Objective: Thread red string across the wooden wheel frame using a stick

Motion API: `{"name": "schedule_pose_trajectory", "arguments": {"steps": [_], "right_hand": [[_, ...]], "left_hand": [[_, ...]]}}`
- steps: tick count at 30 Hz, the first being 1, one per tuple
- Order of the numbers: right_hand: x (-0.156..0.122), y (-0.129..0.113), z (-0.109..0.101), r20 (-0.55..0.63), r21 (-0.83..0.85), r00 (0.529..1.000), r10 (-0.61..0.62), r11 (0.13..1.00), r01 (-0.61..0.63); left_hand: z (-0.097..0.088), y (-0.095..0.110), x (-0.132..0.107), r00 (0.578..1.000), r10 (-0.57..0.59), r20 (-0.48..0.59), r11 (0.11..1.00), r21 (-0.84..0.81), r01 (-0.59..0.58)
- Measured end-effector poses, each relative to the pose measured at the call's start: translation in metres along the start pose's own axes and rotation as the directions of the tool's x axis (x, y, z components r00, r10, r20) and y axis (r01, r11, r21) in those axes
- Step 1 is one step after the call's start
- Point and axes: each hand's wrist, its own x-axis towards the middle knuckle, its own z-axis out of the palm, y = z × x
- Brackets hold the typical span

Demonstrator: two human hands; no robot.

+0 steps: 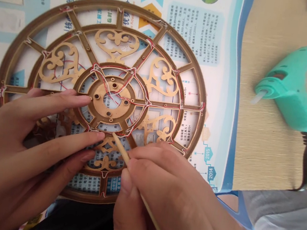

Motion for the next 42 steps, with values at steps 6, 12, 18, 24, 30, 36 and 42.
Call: {"name": "schedule_pose_trajectory", "arguments": {"steps": [6,12,18,24,30,36,42], "right_hand": [[-0.013,0.0,-0.013,-0.003,-0.029,1.0,-0.012,1.0,0.011],[-0.026,-0.008,-0.019,0.02,-0.142,0.999,0.047,0.989,-0.043],[-0.028,-0.006,-0.023,0.025,-0.144,0.999,0.029,0.989,-0.026],[-0.022,-0.009,-0.02,0.009,-0.051,0.998,0.066,0.997,-0.066],[-0.022,-0.01,-0.019,0.03,-0.051,0.997,0.072,0.996,-0.07],[-0.023,-0.009,-0.019,-0.013,0.028,0.999,0.052,0.998,-0.051],[-0.023,-0.012,-0.014,-0.117,-0.004,0.989,0.093,0.996,-0.094]], "left_hand": [[-0.001,-0.001,0.002,1.0,0.01,-0.005,1.0,0.029,-0.01],[0.008,-0.002,-0.003,0.998,0.051,-0.029,0.994,-0.096,-0.054],[0.011,-0.004,-0.004,0.998,0.063,0.0,0.988,-0.142,-0.063],[0.0,-0.002,0.003,0.999,0.03,-0.021,0.999,0.011,-0.03],[-0.001,0.0,0.003,0.999,0.045,-0.015,0.998,0.038,-0.044],[-0.003,0.0,0.003,0.999,0.038,-0.022,0.999,0.021,-0.037],[-0.001,0.001,0.004,0.999,0.028,-0.018,1.0,0.014,-0.028]]}}
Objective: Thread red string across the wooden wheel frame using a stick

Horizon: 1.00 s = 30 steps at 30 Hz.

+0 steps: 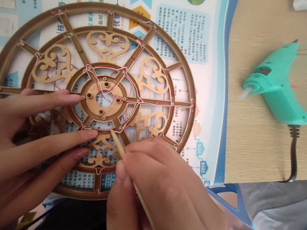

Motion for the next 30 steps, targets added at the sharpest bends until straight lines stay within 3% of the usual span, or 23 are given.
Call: {"name": "schedule_pose_trajectory", "arguments": {"steps": [3,10,15,21,30], "right_hand": [[-0.0037,0.0008,-0.0039,0.061,-0.064,0.998,-0.003,0.998,0.007],[-0.0035,0.0034,-0.007,0.063,-0.042,0.997,-0.046,0.998,0.048],[-0.0021,0.0052,-0.0057,0.058,-0.095,0.998,-0.004,0.995,0.01],[-0.0052,0.0035,-0.0032,0.026,-0.057,0.997,-0.071,0.996,0.073],[-0.0052,0.0049,-0.0049,0.064,-0.078,0.998,-0.003,0.997,0.008]], "left_hand": [[0.0013,0.0001,0.0005,1.0,-0.005,0.003,1.0,-0.003,0.005],[-0.0001,-0.0005,-0.0009,1.0,-0.005,0.001,1.0,-0.015,0.005],[-0.0009,0.0007,-0.0014,1.0,-0.016,0.006,1.0,-0.017,0.017],[0.0005,0.0008,0.0004,1.0,-0.004,0.01,1.0,0.01,0.004],[-0.0025,0.0004,-0.0003,1.0,0.004,0.017,1.0,0.003,-0.004]]}}
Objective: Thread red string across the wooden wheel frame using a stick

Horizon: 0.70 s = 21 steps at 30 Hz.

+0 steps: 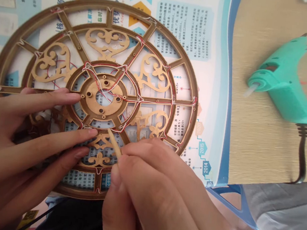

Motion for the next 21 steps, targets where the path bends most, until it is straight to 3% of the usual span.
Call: {"name": "schedule_pose_trajectory", "arguments": {"steps": [6,9,14,21], "right_hand": [[-0.0003,-0.0013,-0.0012,-0.019,-0.02,0.999,0.049,0.999,-0.05],[-0.0001,0.0004,-0.0021,0.043,0.014,0.999,0.029,0.999,-0.029],[0.0012,0.0007,-0.0002,-0.026,-0.028,0.999,-0.019,0.999,0.018],[0.0007,-0.0015,-0.0027,0.013,-0.035,1.0,-0.016,0.999,0.017]], "left_hand": [[0.0014,0.0,-0.001,1.0,-0.014,0.001,1.0,-0.02,0.014],[0.0012,-0.0002,-0.0008,1.0,-0.009,-0.001,1.0,-0.019,0.009],[0.0007,0.0003,-0.0011,1.0,-0.01,-0.004,0.999,-0.035,0.01],[0.0021,-0.0015,-0.0032,1.0,-0.002,0.002,0.999,-0.046,0.002]]}}
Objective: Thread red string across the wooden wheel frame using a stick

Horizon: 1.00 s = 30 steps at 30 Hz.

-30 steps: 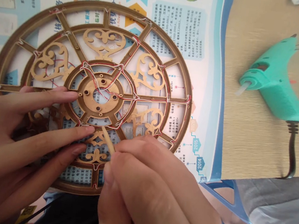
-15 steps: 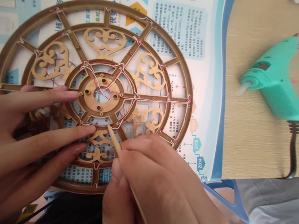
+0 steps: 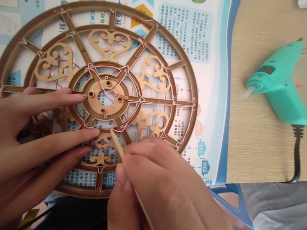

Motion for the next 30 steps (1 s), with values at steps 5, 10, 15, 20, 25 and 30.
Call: {"name": "schedule_pose_trajectory", "arguments": {"steps": [5,10,15,20,25,30], "right_hand": [[0.0024,0.0012,-0.0005,-0.004,-0.007,1.0,-0.009,1.0,0.009],[0.0057,-0.0007,0.0032,-0.007,0.056,1.0,-0.014,0.998,0.015],[0.003,-0.0015,0.002,-0.046,0.062,0.999,0.011,0.998,-0.009],[-0.0003,0.0027,-0.0007,0.02,0.013,1.0,-0.02,1.0,0.02],[0.0013,0.0013,0.0004,-0.009,-0.013,1.0,-0.015,1.0,0.015],[0.0014,0.0033,-0.0029,0.005,-0.041,1.0,-0.004,0.999,0.004]], "left_hand": [[-0.0009,-0.0021,0.0002,1.0,0.011,0.019,1.0,-0.012,-0.011],[-0.0003,-0.002,0.0006,1.0,0.003,0.021,1.0,-0.008,-0.002],[0.0004,0.0001,-0.0006,1.0,-0.019,0.014,1.0,0.0,0.019],[0.0001,0.0009,-0.0003,1.0,-0.013,0.019,1.0,0.001,0.013],[-0.0013,0.0,-0.0003,1.0,-0.008,0.023,1.0,0.0,0.008],[-0.0007,0.0002,0.0005,1.0,-0.008,0.014,1.0,0.0,0.008]]}}
